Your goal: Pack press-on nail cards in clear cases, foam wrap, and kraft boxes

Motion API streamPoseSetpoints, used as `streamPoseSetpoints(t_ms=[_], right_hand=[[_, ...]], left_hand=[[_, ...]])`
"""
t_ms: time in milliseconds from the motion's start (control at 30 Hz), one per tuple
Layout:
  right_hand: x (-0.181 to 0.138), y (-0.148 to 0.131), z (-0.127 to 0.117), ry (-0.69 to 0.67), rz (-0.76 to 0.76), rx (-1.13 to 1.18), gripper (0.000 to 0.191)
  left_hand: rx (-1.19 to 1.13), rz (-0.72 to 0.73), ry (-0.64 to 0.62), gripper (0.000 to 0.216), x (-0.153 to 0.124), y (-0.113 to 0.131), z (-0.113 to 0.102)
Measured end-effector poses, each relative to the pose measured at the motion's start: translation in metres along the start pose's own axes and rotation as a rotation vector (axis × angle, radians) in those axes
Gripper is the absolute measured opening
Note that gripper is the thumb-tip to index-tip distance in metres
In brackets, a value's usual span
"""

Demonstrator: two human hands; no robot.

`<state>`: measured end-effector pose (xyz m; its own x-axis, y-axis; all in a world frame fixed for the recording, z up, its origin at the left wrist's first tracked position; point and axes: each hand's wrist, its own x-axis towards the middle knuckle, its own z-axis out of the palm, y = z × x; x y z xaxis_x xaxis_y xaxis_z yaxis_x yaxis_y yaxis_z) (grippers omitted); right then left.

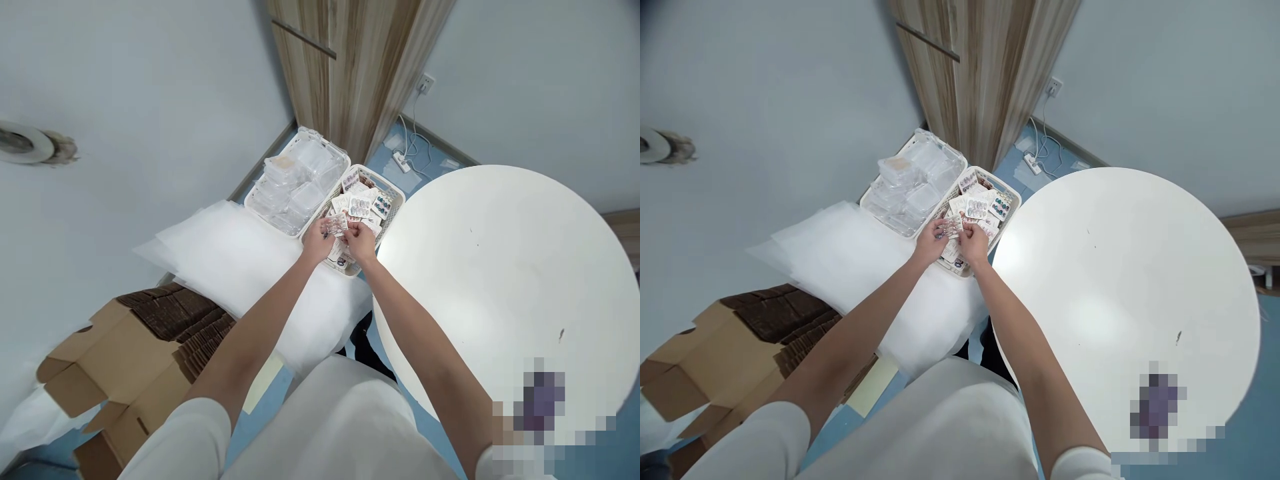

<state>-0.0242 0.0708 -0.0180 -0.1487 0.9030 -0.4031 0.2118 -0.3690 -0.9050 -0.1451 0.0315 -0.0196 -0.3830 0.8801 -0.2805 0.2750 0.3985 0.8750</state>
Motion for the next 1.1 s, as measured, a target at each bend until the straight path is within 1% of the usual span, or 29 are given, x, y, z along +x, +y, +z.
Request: streamPoseSetpoints(t_ms=[100,167,267,333,400,467,500,567,633,733,833,933,1000,1100], right_hand=[[-0.015,-0.009,-0.010,0.021,0.013,0.111,0.017],[-0.031,-0.013,-0.019,0.044,0.009,0.195,0.018],[-0.063,-0.014,-0.040,0.100,0.000,0.290,0.021],[-0.090,-0.011,-0.061,0.117,0.005,0.321,0.023],[-0.120,-0.006,-0.088,0.086,0.004,0.321,0.025],[-0.151,0.000,-0.121,0.036,-0.021,0.290,0.027],[-0.166,0.004,-0.139,0.033,-0.038,0.279,0.027],[-0.196,0.010,-0.175,0.069,-0.059,0.265,0.027],[-0.223,0.018,-0.210,0.114,-0.062,0.260,0.028],[-0.259,0.034,-0.250,0.159,-0.056,0.252,0.028],[-0.289,0.051,-0.276,0.214,-0.039,0.270,0.027],[-0.311,0.066,-0.291,0.272,-0.014,0.334,0.027],[-0.323,0.073,-0.298,0.296,-0.002,0.385,0.027],[-0.333,0.080,-0.307,0.316,0.011,0.446,0.028]], left_hand=[[-0.097,0.023,0.038,0.050,-0.008,0.007,0.006],[-0.153,0.044,0.025,0.050,-0.018,0.014,0.012],[-0.251,0.081,-0.053,0.049,-0.043,0.029,0.027],[-0.318,0.083,-0.124,0.050,-0.066,0.042,0.039],[-0.344,0.086,-0.213,0.050,-0.091,0.055,0.051],[-0.323,0.117,-0.329,0.047,-0.118,0.068,0.063],[-0.298,0.145,-0.393,0.046,-0.130,0.074,0.069],[-0.232,0.209,-0.525,0.046,-0.156,0.085,0.083],[-0.169,0.253,-0.656,0.051,-0.181,0.095,0.098],[-0.119,0.252,-0.798,0.059,-0.216,0.105,0.125],[-0.128,0.194,-0.834,0.061,-0.247,0.109,0.152],[-0.169,0.126,-0.811,0.060,-0.271,0.108,0.173],[-0.190,0.092,-0.798,0.057,-0.284,0.107,0.182],[-0.191,0.045,-0.787,0.047,-0.300,0.103,0.187]])
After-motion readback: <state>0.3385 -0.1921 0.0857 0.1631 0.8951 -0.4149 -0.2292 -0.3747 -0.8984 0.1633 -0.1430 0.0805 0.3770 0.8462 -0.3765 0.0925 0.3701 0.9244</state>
